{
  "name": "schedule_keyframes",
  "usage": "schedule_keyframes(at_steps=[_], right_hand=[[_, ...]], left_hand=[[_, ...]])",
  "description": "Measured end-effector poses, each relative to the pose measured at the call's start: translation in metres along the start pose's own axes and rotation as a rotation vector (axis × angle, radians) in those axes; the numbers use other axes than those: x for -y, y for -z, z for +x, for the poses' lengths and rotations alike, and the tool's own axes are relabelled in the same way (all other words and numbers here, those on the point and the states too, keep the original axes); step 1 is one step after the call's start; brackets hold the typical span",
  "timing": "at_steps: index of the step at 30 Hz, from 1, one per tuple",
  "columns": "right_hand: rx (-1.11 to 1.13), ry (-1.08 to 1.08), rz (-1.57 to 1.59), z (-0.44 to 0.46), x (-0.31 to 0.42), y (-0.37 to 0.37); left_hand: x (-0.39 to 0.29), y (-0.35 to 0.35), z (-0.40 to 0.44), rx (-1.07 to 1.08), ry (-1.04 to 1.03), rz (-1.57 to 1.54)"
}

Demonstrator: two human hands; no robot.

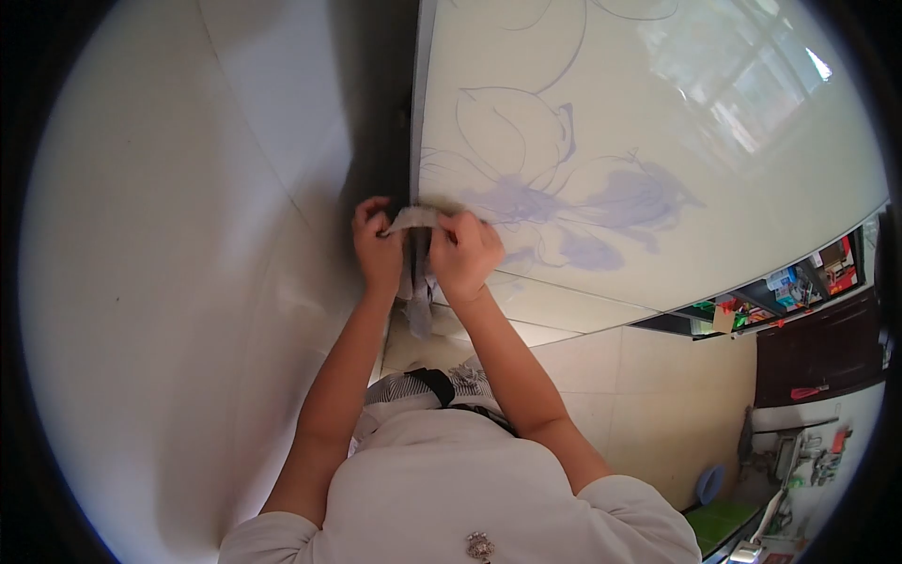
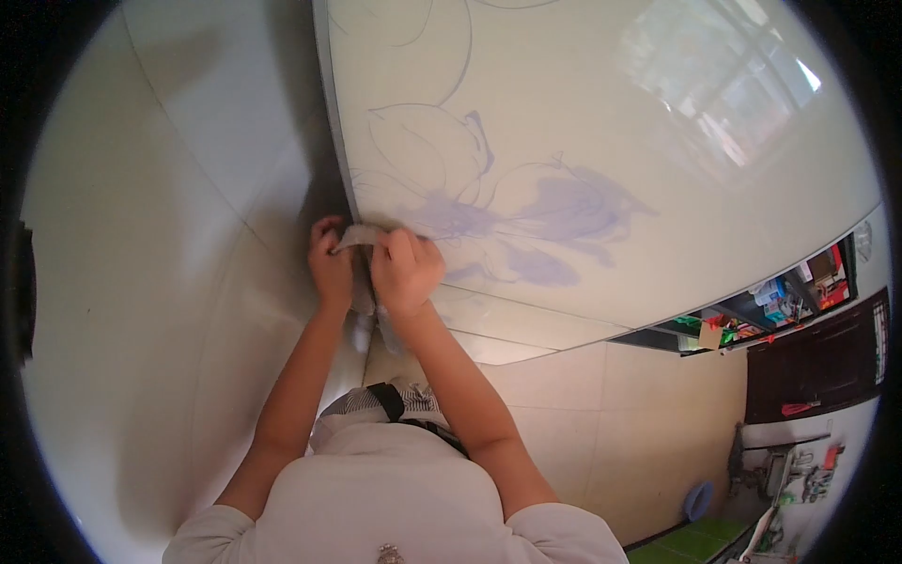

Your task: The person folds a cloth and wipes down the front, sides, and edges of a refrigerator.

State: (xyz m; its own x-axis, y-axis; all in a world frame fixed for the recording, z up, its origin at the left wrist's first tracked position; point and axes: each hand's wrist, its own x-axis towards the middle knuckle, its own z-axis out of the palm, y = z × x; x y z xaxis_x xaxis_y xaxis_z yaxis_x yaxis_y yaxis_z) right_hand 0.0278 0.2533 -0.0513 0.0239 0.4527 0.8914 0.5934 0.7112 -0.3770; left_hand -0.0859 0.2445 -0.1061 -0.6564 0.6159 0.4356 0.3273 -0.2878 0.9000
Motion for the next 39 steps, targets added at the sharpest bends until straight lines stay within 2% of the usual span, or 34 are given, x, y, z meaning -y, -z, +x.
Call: schedule_keyframes(at_steps=[2, 4, 10, 11, 14, 16, 19, 22, 24, 26, 28, 31, 34, 37, 39], right_hand=[[-0.002, -0.044, 0.036, 0.014, 0.010, 0.005], [0.036, -0.018, 0.016, -0.011, -0.005, -0.004], [0.183, -0.030, -0.016, -0.080, -0.028, -0.018], [0.177, -0.040, 0.002, -0.077, -0.029, -0.015], [0.105, -0.079, 0.059, -0.053, -0.021, -0.007], [0.056, -0.123, 0.091, -0.028, -0.012, -0.005], [0.046, -0.165, 0.094, -0.019, -0.003, -0.006], [0.103, -0.133, 0.034, -0.053, -0.017, -0.017], [0.130, -0.151, 0.012, -0.073, -0.026, -0.020], [0.136, -0.120, 0.015, -0.078, -0.028, -0.018], [0.113, -0.106, 0.033, -0.063, -0.026, -0.014], [0.052, -0.122, 0.080, -0.020, -0.005, 0.001], [0.032, -0.094, 0.097, -0.004, 0.002, 0.003], [0.080, -0.046, 0.035, -0.035, -0.013, -0.008], [0.128, -0.033, -0.007, -0.059, -0.020, -0.012]], left_hand=[[-0.004, -0.001, 0.002, 0.014, -0.039, -0.009], [0.025, -0.004, 0.001, 0.021, -0.088, 0.014], [0.110, 0.011, -0.060, 0.049, 0.225, 0.080], [0.113, 0.009, -0.059, 0.038, 0.177, 0.063], [0.075, 0.013, -0.047, 0.031, 0.070, 0.062], [0.024, 0.004, -0.016, 0.046, 0.017, 0.116], [0.016, -0.001, -0.005, 0.050, -0.005, 0.048], [0.051, 0.001, -0.019, 0.052, 0.022, 0.074], [0.095, 0.001, -0.042, 0.074, 0.143, 0.043], [0.102, 0.005, -0.052, 0.075, 0.196, 0.027], [0.076, 0.005, -0.050, 0.059, 0.181, 0.026], [0.008, -0.003, -0.018, 0.022, 0.029, 0.049], [0.006, -0.001, -0.002, 0.042, -0.105, 0.046], [0.029, -0.003, -0.018, 0.064, -0.017, 0.056], [0.068, -0.002, -0.040, 0.050, 0.117, 0.008]])
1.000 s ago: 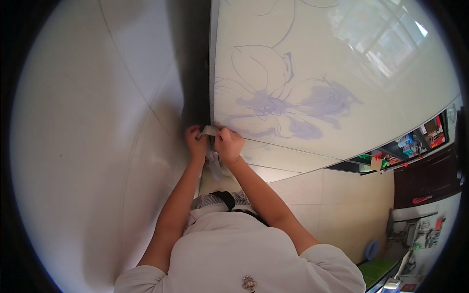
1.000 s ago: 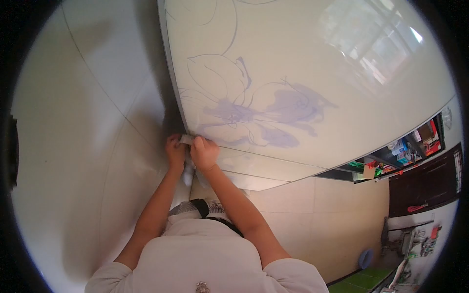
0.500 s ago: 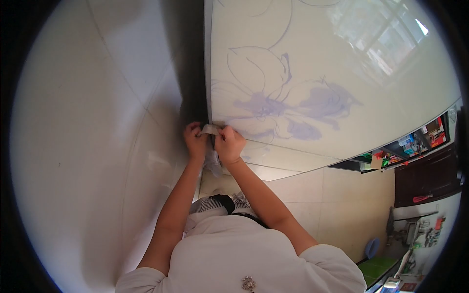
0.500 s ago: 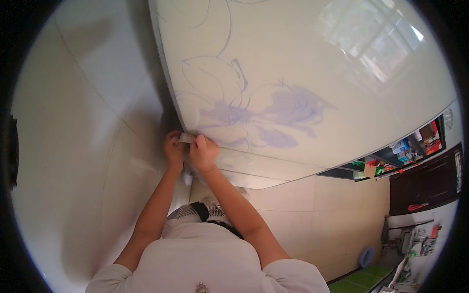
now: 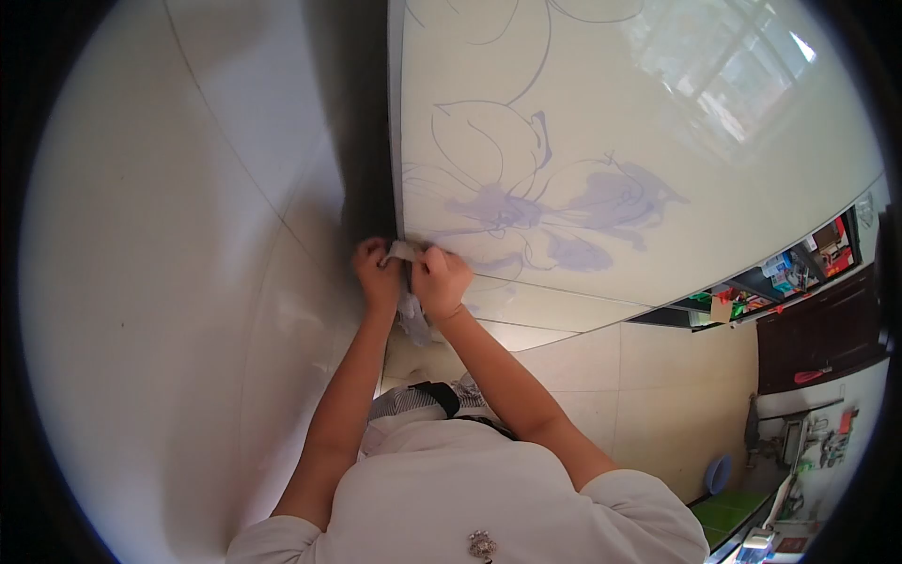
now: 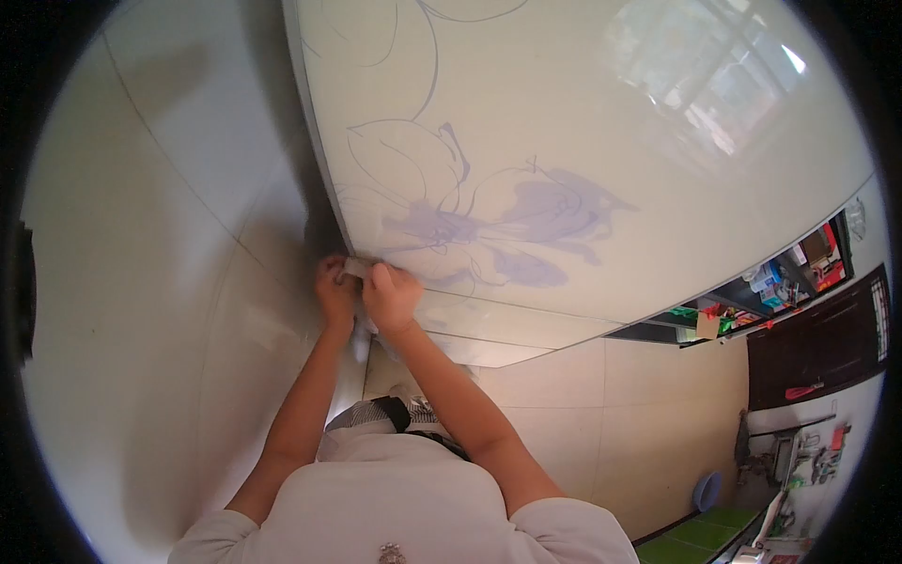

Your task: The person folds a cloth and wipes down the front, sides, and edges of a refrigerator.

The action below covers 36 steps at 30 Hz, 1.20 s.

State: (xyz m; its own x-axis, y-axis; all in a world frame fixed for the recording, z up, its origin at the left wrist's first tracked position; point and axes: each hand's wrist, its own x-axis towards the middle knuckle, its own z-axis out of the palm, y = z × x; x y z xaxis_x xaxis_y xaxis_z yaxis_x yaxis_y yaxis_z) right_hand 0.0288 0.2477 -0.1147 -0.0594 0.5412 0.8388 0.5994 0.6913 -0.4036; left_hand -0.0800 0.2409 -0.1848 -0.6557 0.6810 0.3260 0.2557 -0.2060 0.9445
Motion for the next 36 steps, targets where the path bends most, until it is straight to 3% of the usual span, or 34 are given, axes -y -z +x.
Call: schedule_keyframes(at_steps=[4, 10, 13, 16, 19, 22, 25, 28, 31, 34, 36], right_hand=[[0.042, 0.015, 0.005, -0.014, -0.014, 0.001], [-0.153, -0.015, 0.114, 0.047, 0.013, 0.030], [-0.135, 0.011, 0.033, 0.035, 0.002, 0.026], [-0.074, -0.004, -0.013, -0.006, -0.018, 0.016], [0.065, -0.051, -0.063, -0.035, -0.032, 0.016], [0.107, -0.137, -0.046, -0.035, -0.030, 0.028], [0.064, -0.273, 0.157, -0.008, -0.009, 0.058], [0.010, -0.696, 0.443, 0.014, 0.015, 0.086], [0.039, -0.736, 0.668, 0.036, 0.024, 0.108], [0.225, -0.694, 0.687, 0.034, 0.018, 0.124], [0.287, -0.648, 0.631, 0.032, 0.010, 0.145]], left_hand=[[0.030, -0.001, -0.030, -0.028, 0.173, 0.062], [-0.076, -0.011, 0.008, -0.011, -0.204, 0.139], [-0.060, -0.015, 0.010, -0.030, -0.216, 0.125], [-0.026, -0.010, -0.017, -0.109, -0.216, 0.476], [0.012, 0.005, -0.037, -0.093, -0.110, 0.535], [-0.012, 0.014, -0.039, -0.053, -0.300, 0.586], [-0.052, 0.022, -0.032, 0.214, -0.160, 0.218], [-0.114, 0.022, -0.035, 0.473, -0.104, 0.028], [-0.110, 0.014, -0.047, 0.537, 0.035, -0.090], [-0.118, 0.018, -0.055, 0.781, 0.027, 0.374], [-0.124, 0.014, -0.067, 0.745, 0.029, 0.265]])
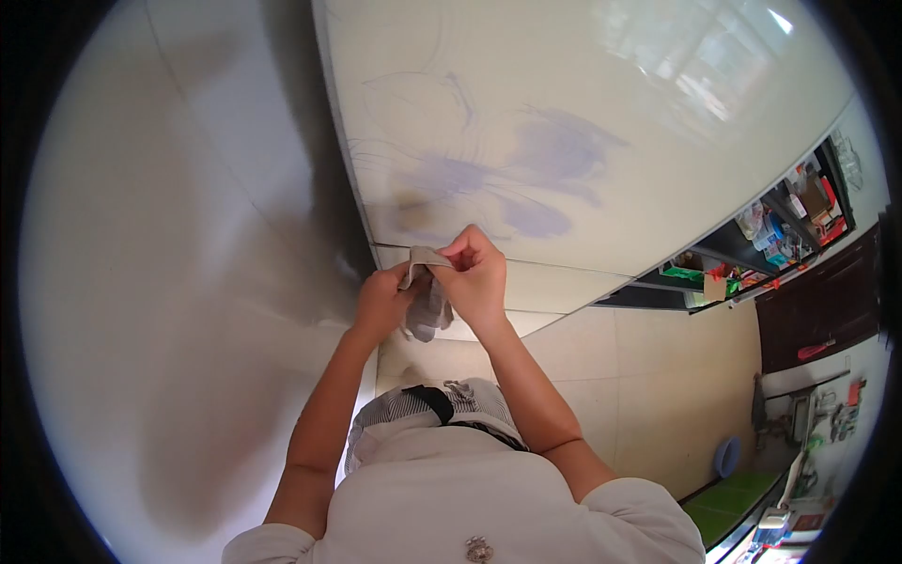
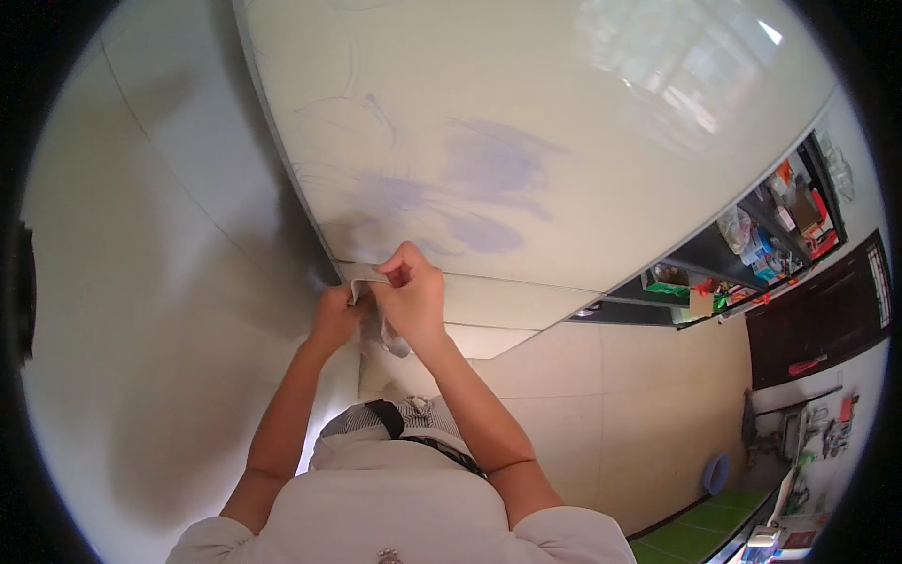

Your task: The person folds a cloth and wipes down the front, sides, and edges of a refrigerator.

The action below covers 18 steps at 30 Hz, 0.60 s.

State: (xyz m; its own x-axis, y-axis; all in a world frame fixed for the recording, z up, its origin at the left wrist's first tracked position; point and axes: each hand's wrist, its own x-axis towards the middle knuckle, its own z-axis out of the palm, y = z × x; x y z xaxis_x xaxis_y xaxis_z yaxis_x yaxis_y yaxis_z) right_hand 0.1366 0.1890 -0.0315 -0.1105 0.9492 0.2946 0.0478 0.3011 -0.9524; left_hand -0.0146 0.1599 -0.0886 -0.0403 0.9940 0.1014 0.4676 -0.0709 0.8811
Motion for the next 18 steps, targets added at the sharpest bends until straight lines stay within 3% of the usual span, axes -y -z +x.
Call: schedule_keyframes(at_steps=[4, 7, 8, 10, 11, 12, 13, 15, 18], right_hand=[[0.159, -0.018, -0.123, -0.013, -0.019, 0.065], [0.415, -0.182, 0.185, -0.037, -0.064, 0.112], [0.499, -0.308, 0.267, -0.049, -0.074, 0.127], [0.565, -0.230, 0.017, -0.075, -0.087, 0.141], [0.597, -0.191, -0.106, -0.089, -0.092, 0.145], [0.602, -0.260, -0.075, -0.102, -0.092, 0.148], [0.602, -0.188, 0.025, -0.115, -0.103, 0.146], [0.648, -0.400, 0.071, -0.131, -0.117, 0.147], [0.640, -0.453, -0.316, -0.151, -0.119, 0.156]], left_hand=[[-0.015, -0.014, -0.009, -0.163, -0.057, -0.242], [-0.063, -0.026, -0.021, -0.387, 0.231, -0.565], [-0.072, -0.028, -0.023, -0.345, 0.169, -0.697], [-0.086, -0.028, -0.027, -0.259, 0.040, -0.957], [-0.098, -0.031, -0.033, -0.237, 0.010, -0.976], [-0.111, -0.033, -0.041, -0.216, -0.019, -0.994], [-0.120, -0.036, -0.047, -0.200, -0.051, -1.011], [-0.123, -0.039, -0.060, -0.250, -0.011, -0.992], [-0.116, -0.041, -0.081, -0.369, 0.050, -0.946]])
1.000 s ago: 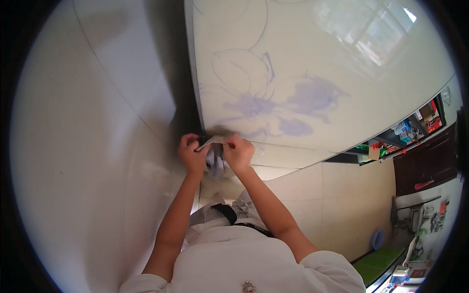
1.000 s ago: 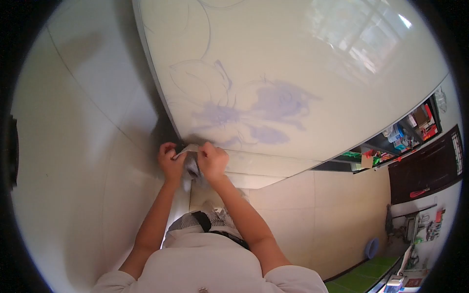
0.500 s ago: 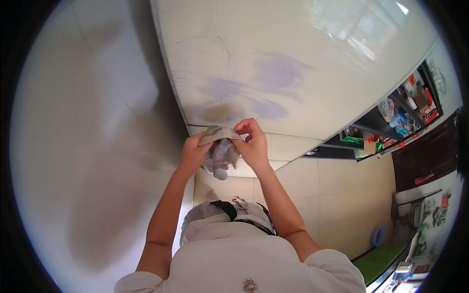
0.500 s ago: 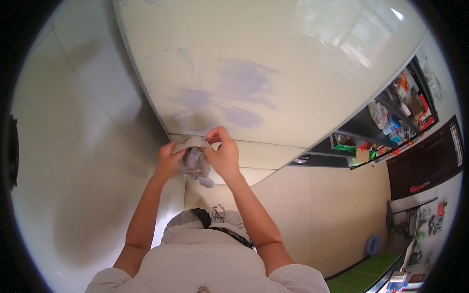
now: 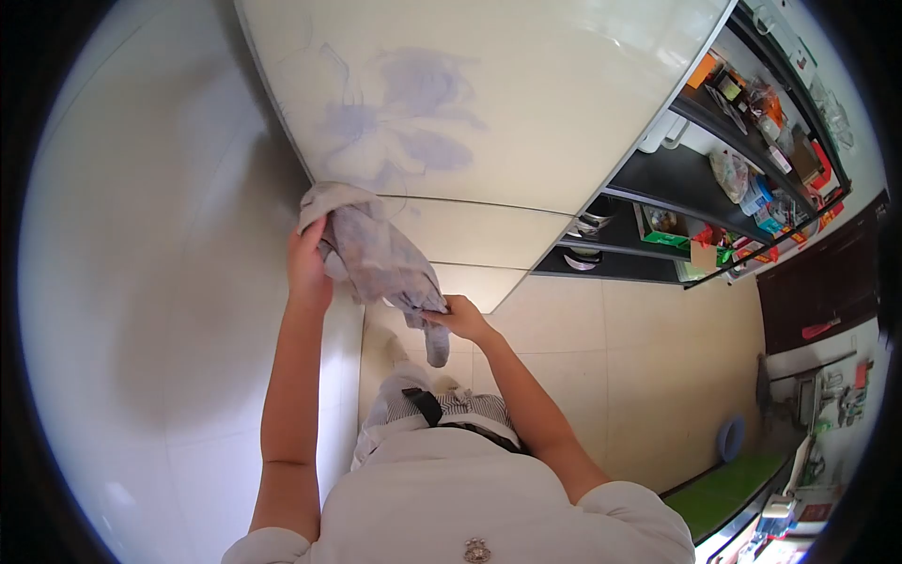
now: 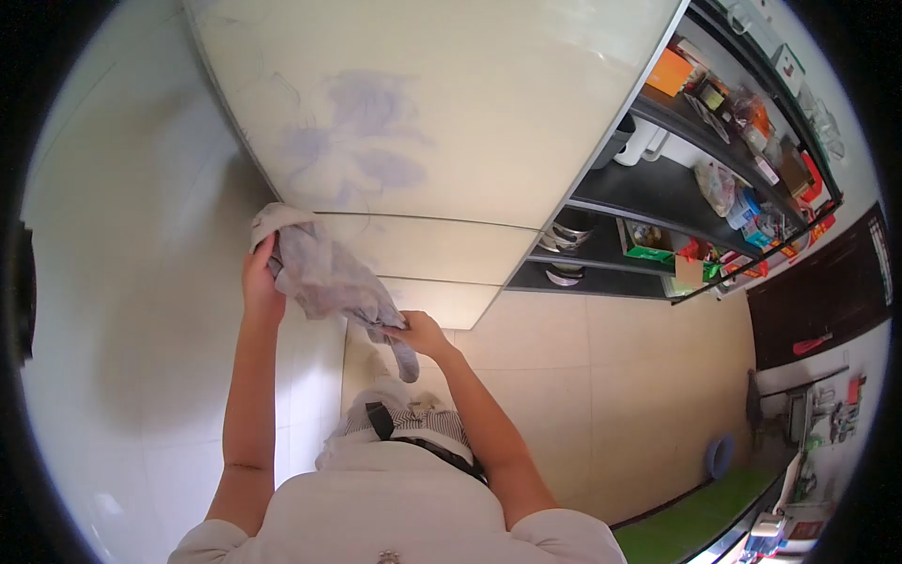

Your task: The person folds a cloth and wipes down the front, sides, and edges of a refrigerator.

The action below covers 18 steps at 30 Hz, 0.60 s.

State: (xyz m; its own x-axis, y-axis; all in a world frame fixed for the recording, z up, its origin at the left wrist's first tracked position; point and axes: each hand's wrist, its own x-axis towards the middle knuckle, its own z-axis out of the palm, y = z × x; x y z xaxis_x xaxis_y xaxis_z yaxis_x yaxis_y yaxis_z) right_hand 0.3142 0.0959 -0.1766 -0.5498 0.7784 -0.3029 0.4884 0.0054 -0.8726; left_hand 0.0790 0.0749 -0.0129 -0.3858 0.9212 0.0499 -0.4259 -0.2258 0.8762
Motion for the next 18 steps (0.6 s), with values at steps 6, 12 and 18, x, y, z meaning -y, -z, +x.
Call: schedule_keyframes(at_steps=[6, 12, 18], right_hand=[[-0.099, 0.126, 0.742, -0.050, 0.015, 0.006], [-0.139, 0.089, 0.688, -0.062, 0.020, 0.012], [-0.203, 0.034, 0.678, -0.107, 0.006, 0.041]], left_hand=[[0.048, 0.090, -0.006, -0.122, 0.373, -0.341], [0.138, 0.040, -0.092, 0.265, 0.845, 0.231], [0.155, -0.026, -0.125, 0.432, 0.519, 0.356]])
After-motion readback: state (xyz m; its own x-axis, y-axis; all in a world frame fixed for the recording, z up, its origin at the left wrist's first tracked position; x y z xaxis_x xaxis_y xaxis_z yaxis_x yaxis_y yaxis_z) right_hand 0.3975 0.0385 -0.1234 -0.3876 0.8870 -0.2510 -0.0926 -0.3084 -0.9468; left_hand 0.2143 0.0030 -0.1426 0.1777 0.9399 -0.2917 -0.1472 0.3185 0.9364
